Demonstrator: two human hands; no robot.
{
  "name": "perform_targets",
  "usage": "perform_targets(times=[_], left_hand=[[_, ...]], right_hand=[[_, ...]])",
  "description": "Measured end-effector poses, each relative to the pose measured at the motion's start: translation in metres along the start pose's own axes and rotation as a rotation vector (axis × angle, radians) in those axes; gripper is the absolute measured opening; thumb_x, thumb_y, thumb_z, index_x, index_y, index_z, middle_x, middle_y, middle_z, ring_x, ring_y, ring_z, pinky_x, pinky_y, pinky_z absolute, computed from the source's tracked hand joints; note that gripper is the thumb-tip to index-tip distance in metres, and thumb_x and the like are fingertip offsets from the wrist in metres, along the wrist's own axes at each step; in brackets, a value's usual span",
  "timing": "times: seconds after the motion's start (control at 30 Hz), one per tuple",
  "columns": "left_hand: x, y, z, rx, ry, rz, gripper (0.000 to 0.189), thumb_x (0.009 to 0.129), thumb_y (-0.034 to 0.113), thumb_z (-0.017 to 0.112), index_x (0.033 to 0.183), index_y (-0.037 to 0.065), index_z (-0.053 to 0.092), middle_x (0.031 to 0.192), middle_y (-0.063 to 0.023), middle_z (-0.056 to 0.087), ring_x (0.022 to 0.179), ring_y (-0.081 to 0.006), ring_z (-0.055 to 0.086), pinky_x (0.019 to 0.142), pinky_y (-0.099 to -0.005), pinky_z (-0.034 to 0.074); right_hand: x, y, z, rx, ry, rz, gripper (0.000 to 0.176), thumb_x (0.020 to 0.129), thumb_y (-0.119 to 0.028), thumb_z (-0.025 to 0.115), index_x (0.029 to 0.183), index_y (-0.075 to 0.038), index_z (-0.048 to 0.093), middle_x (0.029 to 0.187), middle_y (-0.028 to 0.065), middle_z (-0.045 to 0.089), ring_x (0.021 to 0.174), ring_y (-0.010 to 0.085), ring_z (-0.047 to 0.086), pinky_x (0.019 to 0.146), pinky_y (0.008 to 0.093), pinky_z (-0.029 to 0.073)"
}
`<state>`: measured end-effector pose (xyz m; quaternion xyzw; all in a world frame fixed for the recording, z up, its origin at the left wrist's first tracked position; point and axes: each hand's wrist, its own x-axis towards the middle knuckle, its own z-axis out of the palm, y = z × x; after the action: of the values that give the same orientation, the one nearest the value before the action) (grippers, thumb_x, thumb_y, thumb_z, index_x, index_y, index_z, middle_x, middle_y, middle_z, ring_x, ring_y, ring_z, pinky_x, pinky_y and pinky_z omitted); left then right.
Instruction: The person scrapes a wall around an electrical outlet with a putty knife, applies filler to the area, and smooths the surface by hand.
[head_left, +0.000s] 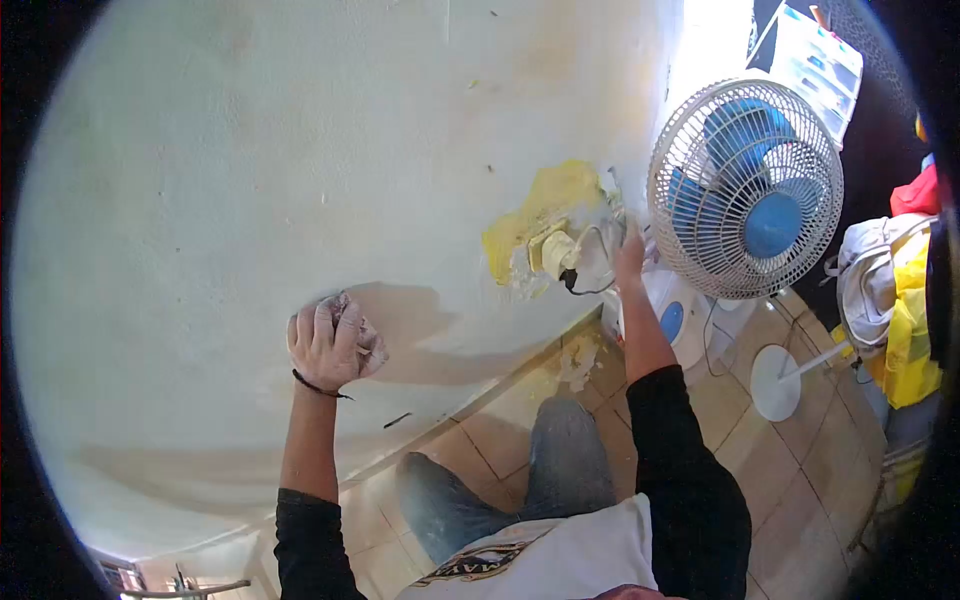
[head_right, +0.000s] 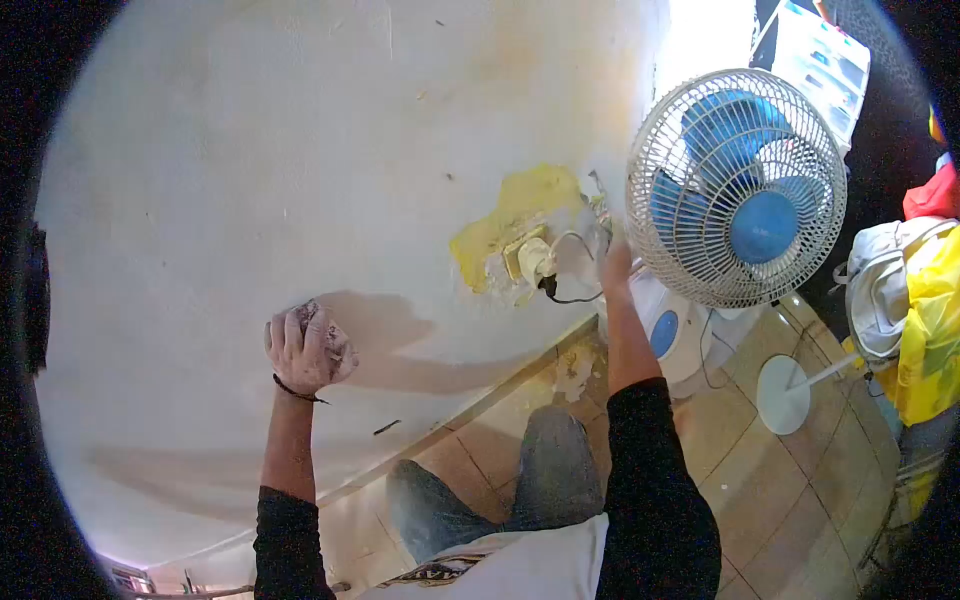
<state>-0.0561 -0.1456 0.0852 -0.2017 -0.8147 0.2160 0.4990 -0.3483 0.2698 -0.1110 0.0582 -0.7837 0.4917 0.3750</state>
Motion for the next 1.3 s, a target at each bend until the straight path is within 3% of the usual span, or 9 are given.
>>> perform_targets(times=[0.2,0.4,0.47,0.6,0.73,0.8,1.07,1.17,1.3], left_hand=[[-0.001,-0.002,0.001,0.036,-0.008,0.004,0.063,0.082,0.066,0.055,0.108,0.01,0.065,0.098,-0.0158,0.056,0.08,-0.0336,0.055,0.065,-0.0449,0.043],[0.005,0.002,-0.001,0.031,-0.01,0.005,0.062,0.082,0.066,0.054,0.109,0.01,0.064,0.098,-0.0148,0.058,0.08,-0.0323,0.055,0.067,-0.0451,0.043],[0.013,0.004,-0.007,0.025,-0.006,0.009,0.043,0.08,0.048,0.059,0.101,0.011,0.065,0.091,-0.0095,0.06,0.074,-0.0268,0.056,0.061,-0.04,0.042],[0.013,0.003,-0.006,0.033,0.006,0.006,0.042,0.08,0.048,0.06,0.101,0.012,0.065,0.091,-0.0092,0.059,0.073,-0.0271,0.056,0.061,-0.0404,0.042],[0.007,0.003,-0.003,0.025,0.016,0.002,0.049,0.08,0.053,0.06,0.103,0.011,0.065,0.093,-0.0108,0.059,0.075,-0.0286,0.055,0.063,-0.0409,0.042],[0.008,0.002,-0.002,0.004,0.021,0.003,0.053,0.079,0.056,0.061,0.106,0.011,0.064,0.093,-0.0118,0.057,0.076,-0.0292,0.053,0.063,-0.0415,0.041],[0.006,0.002,-0.002,0.006,0.009,-0.01,0.05,0.08,0.055,0.059,0.105,0.012,0.064,0.092,-0.0102,0.057,0.075,-0.0281,0.054,0.061,-0.0404,0.04],[0.007,0.0,0.0,0.01,0.041,-0.015,0.049,0.08,0.054,0.059,0.104,0.012,0.065,0.092,-0.0096,0.058,0.075,-0.0276,0.054,0.061,-0.0399,0.04],[0.008,0.002,-0.003,-0.018,0.05,-0.016,0.046,0.08,0.052,0.058,0.102,0.011,0.065,0.092,-0.0102,0.059,0.076,-0.027,0.055,0.062,-0.0396,0.041]], right_hand=[[0.02,-0.003,0.0,-0.125,0.125,-0.213,0.026,0.094,-0.018,0.056,0.112,-0.001,0.06,0.098,0.0247,0.064,0.092,0.0417,0.06,0.082,0.0477,0.045],[0.022,-0.028,-0.008,0.014,0.086,-0.177,0.024,0.093,-0.017,0.056,0.109,0.0,0.061,0.101,0.0233,0.062,0.095,0.0405,0.059,0.084,0.0477,0.044],[0.03,-0.056,-0.009,0.014,0.046,-0.176,0.024,0.093,-0.017,0.056,0.11,0.001,0.06,0.102,0.0234,0.062,0.096,0.0405,0.058,0.085,0.0477,0.044],[0.045,-0.088,-0.008,-0.056,0.071,-0.353,0.026,0.094,-0.016,0.056,0.113,0.002,0.059,0.106,0.0238,0.061,0.099,0.0415,0.057,0.088,0.0476,0.045],[0.03,-0.082,-0.008,-0.043,0.072,-0.363,0.029,0.094,-0.016,0.056,0.115,0.003,0.059,0.11,0.0236,0.061,0.101,0.0416,0.057,0.089,0.0481,0.045],[0.024,-0.062,-0.006,0.038,0.066,-0.154,0.029,0.093,-0.016,0.058,0.115,0.003,0.059,0.111,0.0233,0.061,0.104,0.0428,0.056,0.091,0.0483,0.044],[0.019,-0.067,-0.024,-0.022,0.018,-0.185,0.032,0.091,-0.015,0.059,0.119,0.001,0.06,0.109,0.0245,0.061,0.104,0.0429,0.056,0.09,0.0472,0.045],[0.021,-0.063,-0.025,-0.223,-0.026,-0.459,0.033,0.085,-0.003,0.057,0.118,0.002,0.059,0.114,0.0227,0.057,0.106,0.0406,0.055,0.095,0.0445,0.043],[0.018,-0.092,-0.032,-0.182,0.004,-0.296,0.035,0.082,-0.001,0.058,0.117,0.002,0.06,0.113,0.0208,0.058,0.107,0.0403,0.053,0.095,0.0461,0.042]])
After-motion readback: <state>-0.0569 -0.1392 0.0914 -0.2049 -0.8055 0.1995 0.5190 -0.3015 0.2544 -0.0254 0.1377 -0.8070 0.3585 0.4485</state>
